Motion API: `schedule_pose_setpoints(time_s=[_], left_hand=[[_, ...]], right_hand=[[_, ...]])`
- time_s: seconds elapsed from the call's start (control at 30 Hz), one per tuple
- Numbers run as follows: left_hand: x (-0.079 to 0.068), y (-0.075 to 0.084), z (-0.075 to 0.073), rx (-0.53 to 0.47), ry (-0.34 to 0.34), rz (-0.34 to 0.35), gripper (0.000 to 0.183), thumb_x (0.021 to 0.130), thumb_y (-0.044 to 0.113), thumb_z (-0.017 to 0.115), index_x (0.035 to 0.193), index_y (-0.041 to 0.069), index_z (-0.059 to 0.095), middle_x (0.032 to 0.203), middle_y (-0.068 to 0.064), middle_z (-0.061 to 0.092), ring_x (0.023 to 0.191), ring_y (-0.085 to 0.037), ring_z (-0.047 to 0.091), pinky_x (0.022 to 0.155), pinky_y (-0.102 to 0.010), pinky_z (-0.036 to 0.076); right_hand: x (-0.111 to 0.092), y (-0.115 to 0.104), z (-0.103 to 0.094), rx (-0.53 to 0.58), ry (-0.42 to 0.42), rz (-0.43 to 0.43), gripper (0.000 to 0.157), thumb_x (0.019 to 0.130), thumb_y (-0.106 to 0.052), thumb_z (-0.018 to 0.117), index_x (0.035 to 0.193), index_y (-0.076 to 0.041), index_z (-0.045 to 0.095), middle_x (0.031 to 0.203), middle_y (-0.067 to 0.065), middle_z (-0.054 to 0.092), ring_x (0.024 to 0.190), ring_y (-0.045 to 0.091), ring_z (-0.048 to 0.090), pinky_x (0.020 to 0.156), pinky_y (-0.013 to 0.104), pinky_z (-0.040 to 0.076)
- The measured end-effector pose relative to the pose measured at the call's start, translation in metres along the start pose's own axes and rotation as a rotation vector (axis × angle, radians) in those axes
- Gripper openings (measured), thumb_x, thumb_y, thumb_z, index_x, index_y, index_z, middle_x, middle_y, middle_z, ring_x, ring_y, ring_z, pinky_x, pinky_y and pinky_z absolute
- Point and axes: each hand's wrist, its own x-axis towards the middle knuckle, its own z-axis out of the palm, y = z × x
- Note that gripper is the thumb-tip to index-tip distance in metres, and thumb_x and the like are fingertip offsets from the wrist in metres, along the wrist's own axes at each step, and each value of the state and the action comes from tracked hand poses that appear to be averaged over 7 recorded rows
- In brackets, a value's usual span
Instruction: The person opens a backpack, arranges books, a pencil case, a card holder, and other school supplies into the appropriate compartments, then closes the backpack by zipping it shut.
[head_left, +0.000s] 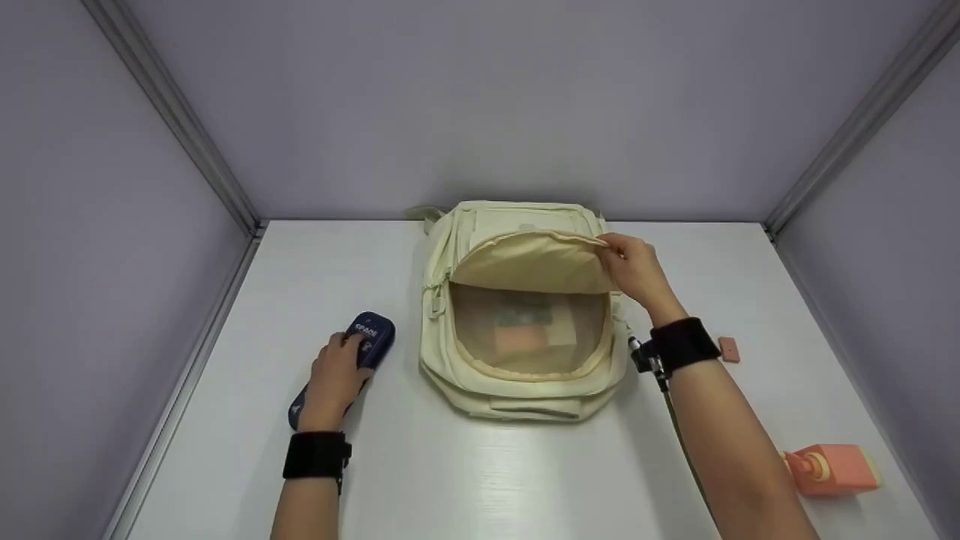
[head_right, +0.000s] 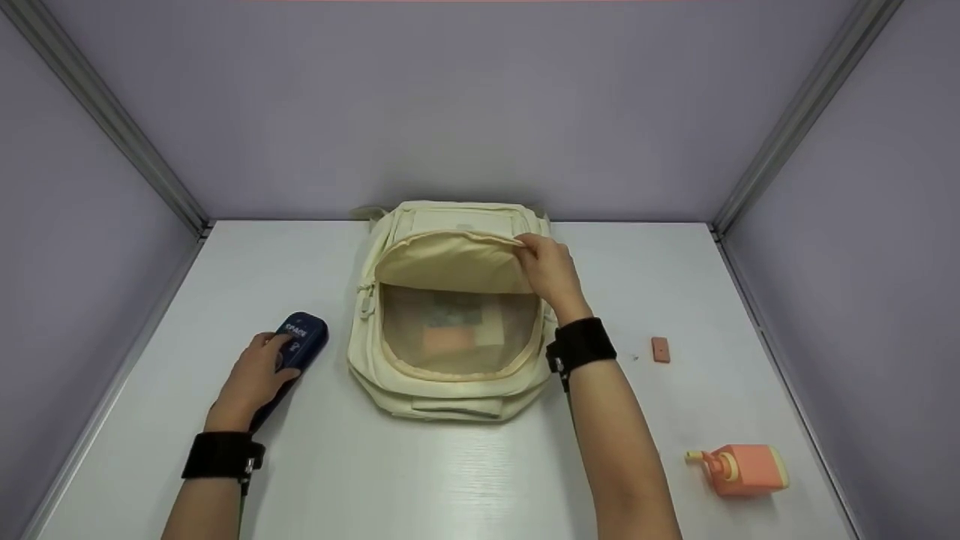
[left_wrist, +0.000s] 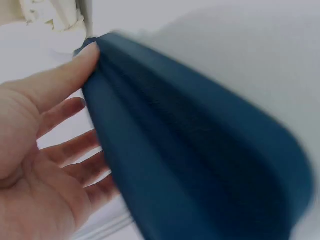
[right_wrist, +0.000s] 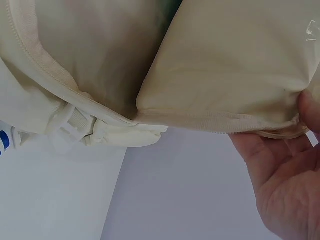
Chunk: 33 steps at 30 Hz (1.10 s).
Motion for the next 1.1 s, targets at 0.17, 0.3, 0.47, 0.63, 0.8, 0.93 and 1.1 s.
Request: schedule_pose_setpoints(time_s=[0.17,0.3,0.47,0.63,0.8,0.93,1.1], left_hand=[[0.002,0.001,0.007,0.037,0.026,-0.040,0.058,0.085,0.018,0.079,0.135,0.003,0.055,0.137,-0.033,0.043,0.125,-0.050,0.044,0.100,-0.071,0.026],[-0.007,-0.002,0.002,0.068,-0.017,-0.103,0.067,0.082,0.020,0.081,0.142,0.010,0.051,0.140,-0.036,0.038,0.126,-0.054,0.039,0.098,-0.077,0.017],[-0.024,-0.007,-0.014,0.103,-0.093,-0.121,0.081,0.078,0.017,0.084,0.149,0.017,0.044,0.140,-0.038,0.034,0.125,-0.060,0.036,0.095,-0.081,0.012],[-0.040,-0.015,-0.025,0.093,-0.137,-0.149,0.093,0.072,0.022,0.087,0.152,0.017,0.038,0.139,-0.039,0.034,0.122,-0.061,0.037,0.093,-0.081,0.016],[-0.048,-0.025,-0.026,0.075,-0.171,-0.193,0.094,0.072,0.027,0.086,0.152,0.016,0.038,0.137,-0.040,0.035,0.117,-0.060,0.041,0.090,-0.076,0.029],[-0.051,-0.031,-0.023,0.037,-0.192,-0.218,0.089,0.075,0.020,0.083,0.152,0.014,0.038,0.131,-0.040,0.040,0.110,-0.057,0.048,0.082,-0.072,0.039],[-0.053,-0.034,-0.022,-0.061,-0.152,-0.202,0.081,0.078,0.012,0.080,0.149,0.009,0.042,0.128,-0.042,0.043,0.109,-0.055,0.051,0.083,-0.066,0.045]], right_hand=[[0.001,0.001,0.001,-0.011,0.024,0.028,0.021,0.100,-0.008,0.053,0.110,-0.004,0.072,0.097,0.013,0.068,0.078,0.024,0.051,0.074,0.037,0.040],[0.002,0.002,0.001,0.001,0.034,0.033,0.020,0.100,-0.008,0.053,0.105,-0.004,0.072,0.092,0.012,0.066,0.076,0.024,0.050,0.071,0.035,0.039],[0.005,0.000,0.002,-0.004,0.042,0.037,0.019,0.100,-0.010,0.054,0.105,-0.005,0.072,0.097,0.012,0.068,0.081,0.024,0.053,0.074,0.037,0.041],[0.008,-0.001,0.002,-0.011,0.034,0.060,0.022,0.100,-0.009,0.052,0.110,-0.005,0.072,0.106,0.014,0.069,0.089,0.025,0.056,0.081,0.040,0.043],[0.012,-0.003,0.001,-0.010,0.004,0.089,0.024,0.102,-0.010,0.050,0.115,-0.005,0.070,0.109,0.015,0.068,0.085,0.025,0.055,0.077,0.038,0.043],[0.014,-0.003,0.001,-0.003,-0.004,0.096,0.025,0.102,-0.010,0.050,0.115,-0.004,0.070,0.108,0.015,0.068,0.081,0.024,0.055,0.073,0.035,0.042],[0.015,-0.003,0.002,0.020,0.007,0.103,0.023,0.101,-0.009,0.051,0.111,-0.003,0.071,0.103,0.014,0.068,0.080,0.022,0.053,0.070,0.031,0.042]])
